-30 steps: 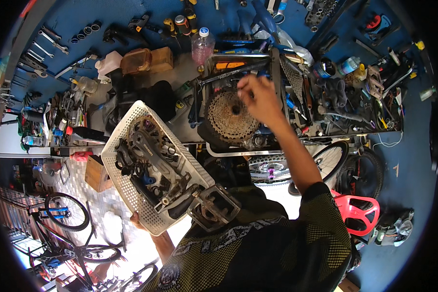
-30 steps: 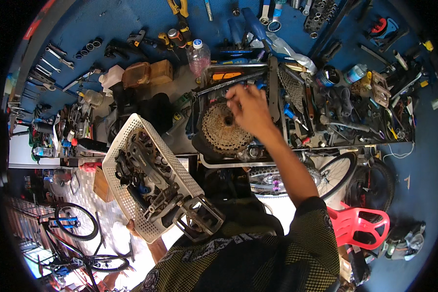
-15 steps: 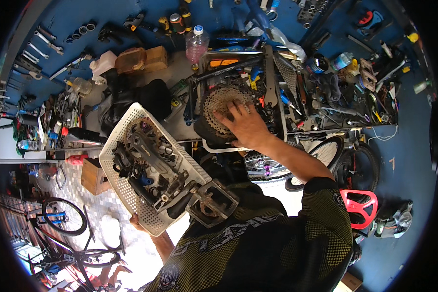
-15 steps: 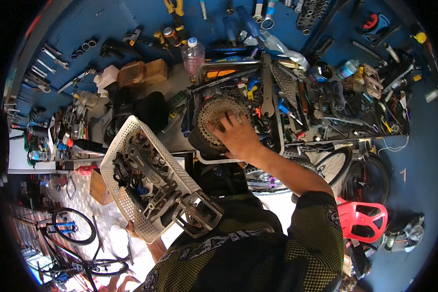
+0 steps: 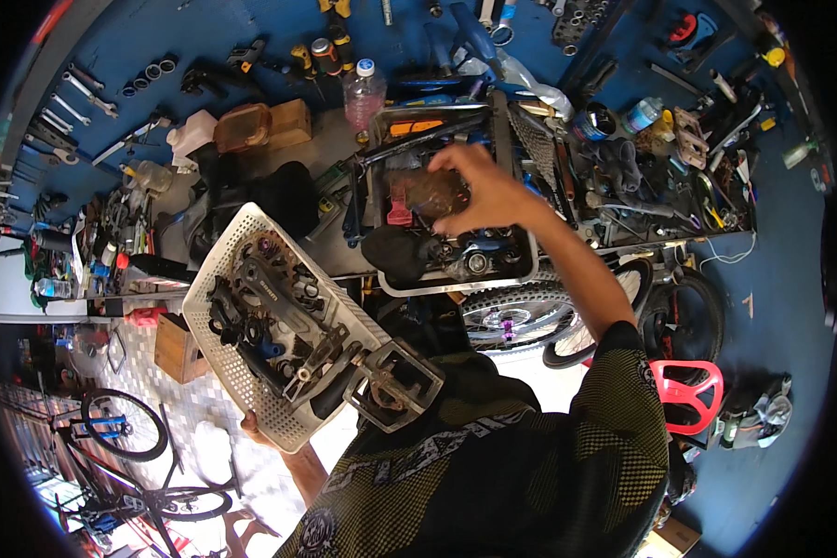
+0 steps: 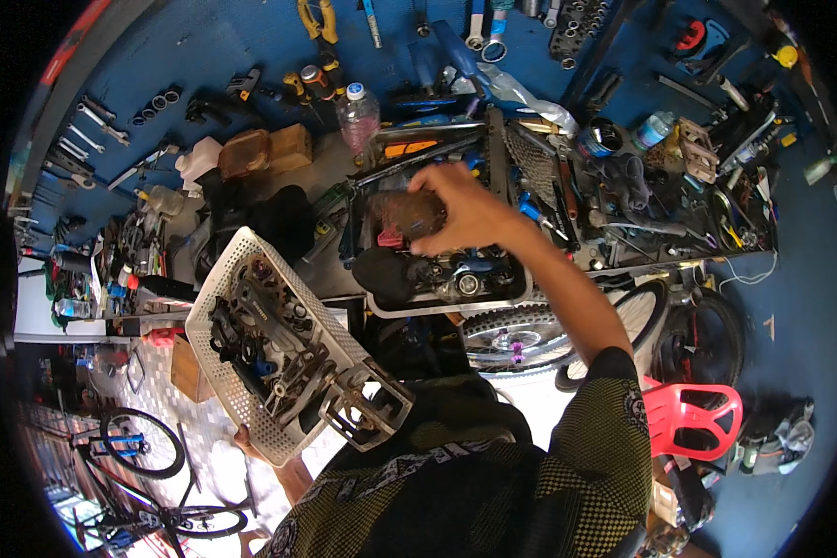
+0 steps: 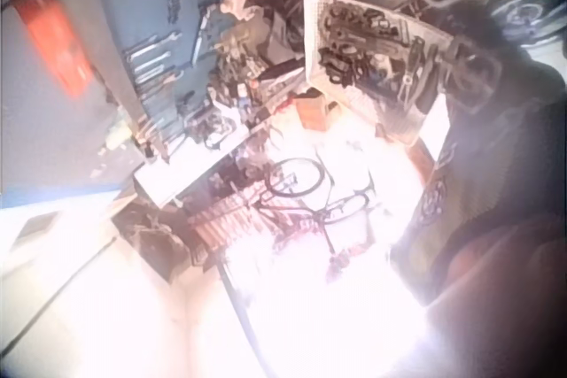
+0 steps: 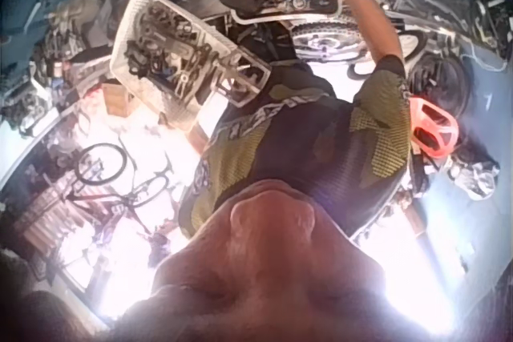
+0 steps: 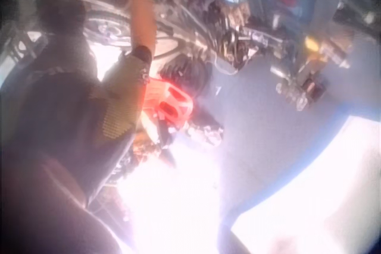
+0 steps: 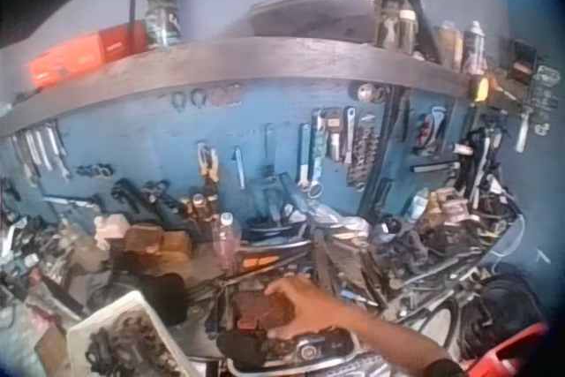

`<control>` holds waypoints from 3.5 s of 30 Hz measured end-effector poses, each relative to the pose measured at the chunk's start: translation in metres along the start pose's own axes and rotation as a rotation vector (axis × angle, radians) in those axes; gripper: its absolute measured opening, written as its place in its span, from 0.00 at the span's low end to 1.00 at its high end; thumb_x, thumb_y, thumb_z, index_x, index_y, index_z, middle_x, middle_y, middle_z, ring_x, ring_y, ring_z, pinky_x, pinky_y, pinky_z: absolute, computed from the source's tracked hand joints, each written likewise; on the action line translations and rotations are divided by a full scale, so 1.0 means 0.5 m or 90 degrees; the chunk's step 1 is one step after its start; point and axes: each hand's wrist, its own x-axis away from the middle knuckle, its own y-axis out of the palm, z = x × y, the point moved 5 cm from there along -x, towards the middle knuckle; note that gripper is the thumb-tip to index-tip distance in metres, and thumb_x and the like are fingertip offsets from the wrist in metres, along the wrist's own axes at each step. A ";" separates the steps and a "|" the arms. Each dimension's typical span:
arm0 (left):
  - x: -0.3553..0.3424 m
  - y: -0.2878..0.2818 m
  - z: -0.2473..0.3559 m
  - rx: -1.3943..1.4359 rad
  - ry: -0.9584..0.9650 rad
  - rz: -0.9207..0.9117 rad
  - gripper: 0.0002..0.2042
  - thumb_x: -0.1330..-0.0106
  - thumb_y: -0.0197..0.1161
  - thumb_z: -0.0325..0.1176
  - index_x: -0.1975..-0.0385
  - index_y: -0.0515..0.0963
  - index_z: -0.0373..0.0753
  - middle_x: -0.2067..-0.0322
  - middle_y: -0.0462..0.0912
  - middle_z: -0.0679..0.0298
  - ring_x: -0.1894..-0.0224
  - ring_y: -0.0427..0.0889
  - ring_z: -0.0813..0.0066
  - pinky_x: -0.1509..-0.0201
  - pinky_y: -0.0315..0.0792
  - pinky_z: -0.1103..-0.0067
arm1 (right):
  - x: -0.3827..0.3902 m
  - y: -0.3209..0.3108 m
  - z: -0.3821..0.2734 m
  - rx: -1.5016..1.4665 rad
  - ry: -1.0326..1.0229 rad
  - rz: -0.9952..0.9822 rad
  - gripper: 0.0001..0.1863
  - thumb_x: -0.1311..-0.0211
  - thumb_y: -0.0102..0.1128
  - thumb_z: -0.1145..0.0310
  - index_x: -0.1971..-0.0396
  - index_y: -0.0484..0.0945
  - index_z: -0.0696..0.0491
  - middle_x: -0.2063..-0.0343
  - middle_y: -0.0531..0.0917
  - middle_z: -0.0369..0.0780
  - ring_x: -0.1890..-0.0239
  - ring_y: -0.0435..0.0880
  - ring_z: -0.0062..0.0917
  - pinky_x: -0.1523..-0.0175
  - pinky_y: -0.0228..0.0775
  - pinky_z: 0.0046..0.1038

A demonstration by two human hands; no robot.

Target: The person removes a bicycle tire from the rim, inspects the inner tube, and then retrieves a tool from the workbench. The person then places the tool back and continues to handle the tire and rim.

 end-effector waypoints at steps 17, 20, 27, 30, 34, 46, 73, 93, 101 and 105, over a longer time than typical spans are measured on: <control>0.001 -0.008 0.005 0.003 0.053 0.058 0.37 0.37 0.64 0.47 0.34 0.72 0.22 0.43 0.84 0.35 0.48 0.90 0.40 0.41 0.87 0.48 | 0.067 -0.003 0.012 0.274 0.033 0.089 0.42 0.64 0.91 0.51 0.50 0.75 0.49 0.49 0.74 0.46 0.41 0.70 0.46 0.32 0.65 0.45; 0.007 -0.003 0.005 -0.027 0.023 0.029 0.35 0.35 0.61 0.45 0.35 0.72 0.22 0.47 0.86 0.39 0.59 0.93 0.55 0.58 0.92 0.67 | 0.079 0.077 0.055 0.383 0.077 -0.005 0.44 0.59 0.89 0.46 0.43 0.77 0.49 0.43 0.73 0.47 0.36 0.70 0.46 0.30 0.64 0.47; 0.008 0.020 -0.002 -0.015 0.017 -0.002 0.34 0.35 0.61 0.45 0.35 0.73 0.23 0.46 0.85 0.40 0.52 0.91 0.53 0.48 0.90 0.63 | 0.062 0.223 -0.043 0.349 0.013 0.047 0.37 0.41 0.80 0.47 0.35 0.79 0.48 0.32 0.71 0.50 0.27 0.65 0.47 0.24 0.60 0.49; 0.004 0.018 -0.002 -0.014 0.014 -0.006 0.34 0.35 0.61 0.45 0.35 0.73 0.23 0.46 0.85 0.40 0.52 0.91 0.53 0.48 0.90 0.63 | 0.046 0.256 -0.019 0.245 -0.022 0.078 0.26 0.37 0.77 0.52 0.45 0.82 0.50 0.41 0.79 0.50 0.33 0.73 0.46 0.30 0.65 0.49; 0.011 0.010 0.005 -0.015 0.019 -0.004 0.35 0.35 0.61 0.45 0.34 0.73 0.23 0.46 0.85 0.40 0.52 0.91 0.53 0.48 0.90 0.63 | 0.021 0.125 0.023 -0.022 0.203 0.334 0.14 0.27 0.69 0.62 0.53 0.76 0.54 0.62 0.85 0.50 0.60 0.87 0.42 0.55 0.77 0.43; -0.003 0.008 0.003 -0.004 0.023 -0.019 0.35 0.35 0.61 0.45 0.34 0.72 0.23 0.45 0.85 0.40 0.51 0.91 0.53 0.48 0.91 0.63 | 0.107 0.009 -0.070 0.065 0.119 0.388 0.16 0.34 0.76 0.63 0.55 0.84 0.58 0.59 0.87 0.44 0.59 0.89 0.37 0.52 0.80 0.33; 0.002 0.043 -0.023 -0.052 0.016 0.008 0.38 0.37 0.64 0.50 0.32 0.72 0.27 0.45 0.85 0.45 0.53 0.90 0.57 0.53 0.88 0.68 | -0.029 0.249 -0.022 0.339 0.126 0.002 0.16 0.47 0.76 0.66 0.57 0.83 0.47 0.53 0.83 0.41 0.41 0.77 0.39 0.36 0.63 0.45; -0.044 0.044 -0.034 -0.056 -0.013 0.028 0.38 0.39 0.64 0.49 0.33 0.73 0.27 0.43 0.84 0.43 0.48 0.88 0.50 0.43 0.86 0.60 | 0.257 0.044 0.138 0.250 0.399 0.425 0.20 0.37 0.76 0.57 0.52 0.80 0.52 0.60 0.85 0.46 0.54 0.84 0.46 0.48 0.78 0.46; -0.067 0.058 -0.036 -0.073 -0.028 0.002 0.37 0.37 0.63 0.48 0.32 0.73 0.27 0.42 0.84 0.44 0.47 0.88 0.48 0.40 0.85 0.57 | 0.348 0.101 0.275 0.031 0.559 0.295 0.26 0.35 0.71 0.54 0.46 0.79 0.56 0.58 0.88 0.52 0.53 0.88 0.54 0.47 0.78 0.48; -0.058 0.070 -0.043 -0.082 -0.015 0.032 0.37 0.37 0.62 0.48 0.32 0.73 0.27 0.42 0.84 0.43 0.47 0.88 0.48 0.39 0.84 0.56 | 0.353 0.114 0.282 -0.019 0.577 0.238 0.29 0.33 0.69 0.48 0.43 0.82 0.57 0.55 0.89 0.56 0.49 0.88 0.54 0.43 0.78 0.48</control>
